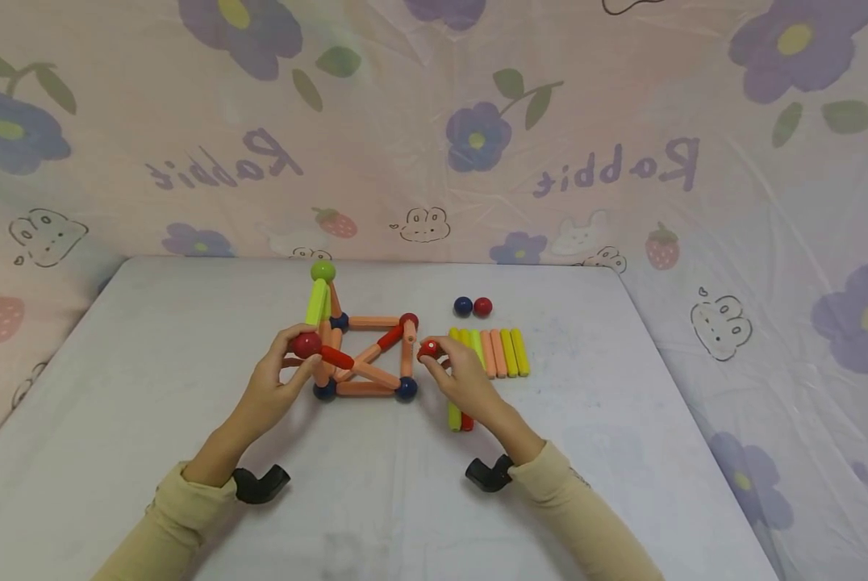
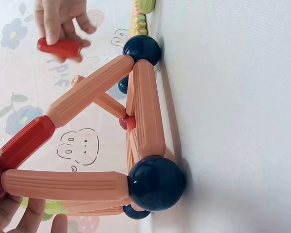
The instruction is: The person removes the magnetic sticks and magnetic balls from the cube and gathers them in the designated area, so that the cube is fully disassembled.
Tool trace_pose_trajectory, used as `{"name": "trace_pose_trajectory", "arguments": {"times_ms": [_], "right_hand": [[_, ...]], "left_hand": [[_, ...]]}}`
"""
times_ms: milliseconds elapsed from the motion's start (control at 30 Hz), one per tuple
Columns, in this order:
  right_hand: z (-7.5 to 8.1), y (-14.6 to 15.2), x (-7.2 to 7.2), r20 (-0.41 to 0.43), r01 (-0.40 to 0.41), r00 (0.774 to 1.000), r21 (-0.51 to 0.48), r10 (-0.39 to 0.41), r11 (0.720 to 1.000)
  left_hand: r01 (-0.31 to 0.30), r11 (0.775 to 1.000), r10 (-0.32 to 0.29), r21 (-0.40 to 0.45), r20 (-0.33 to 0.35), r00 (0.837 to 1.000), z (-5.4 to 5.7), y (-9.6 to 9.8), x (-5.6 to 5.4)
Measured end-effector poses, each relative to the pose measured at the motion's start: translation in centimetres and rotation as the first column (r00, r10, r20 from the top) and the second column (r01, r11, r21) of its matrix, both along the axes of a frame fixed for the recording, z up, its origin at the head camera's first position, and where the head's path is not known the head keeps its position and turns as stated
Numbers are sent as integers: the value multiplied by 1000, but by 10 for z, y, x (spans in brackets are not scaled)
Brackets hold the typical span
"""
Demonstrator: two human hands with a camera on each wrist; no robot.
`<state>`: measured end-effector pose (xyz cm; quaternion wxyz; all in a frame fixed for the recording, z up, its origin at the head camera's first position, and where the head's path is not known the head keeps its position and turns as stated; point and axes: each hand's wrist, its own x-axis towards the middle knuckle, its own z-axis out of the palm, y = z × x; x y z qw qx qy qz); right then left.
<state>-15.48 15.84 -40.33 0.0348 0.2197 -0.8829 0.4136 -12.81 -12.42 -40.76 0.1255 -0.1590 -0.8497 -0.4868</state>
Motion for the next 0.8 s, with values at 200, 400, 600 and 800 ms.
{"name": "trace_pose_trajectory", "arguments": {"times_ms": [200,400,600,800], "right_hand": [[-5,14,6,53,-10,999,55,7,998],[-11,30,14,74,28,997,107,-36,994],[-17,44,20,97,61,992,149,-76,987],[-20,55,26,119,82,988,168,-102,982]], "left_hand": [[0,1000,0,-5,-15,1000,-1,1,0],[3,1000,-3,-1,-12,1000,0,0,1],[4,1000,-3,2,-12,1000,0,0,1],[4,1000,-4,-4,-16,1000,0,0,1]]}}
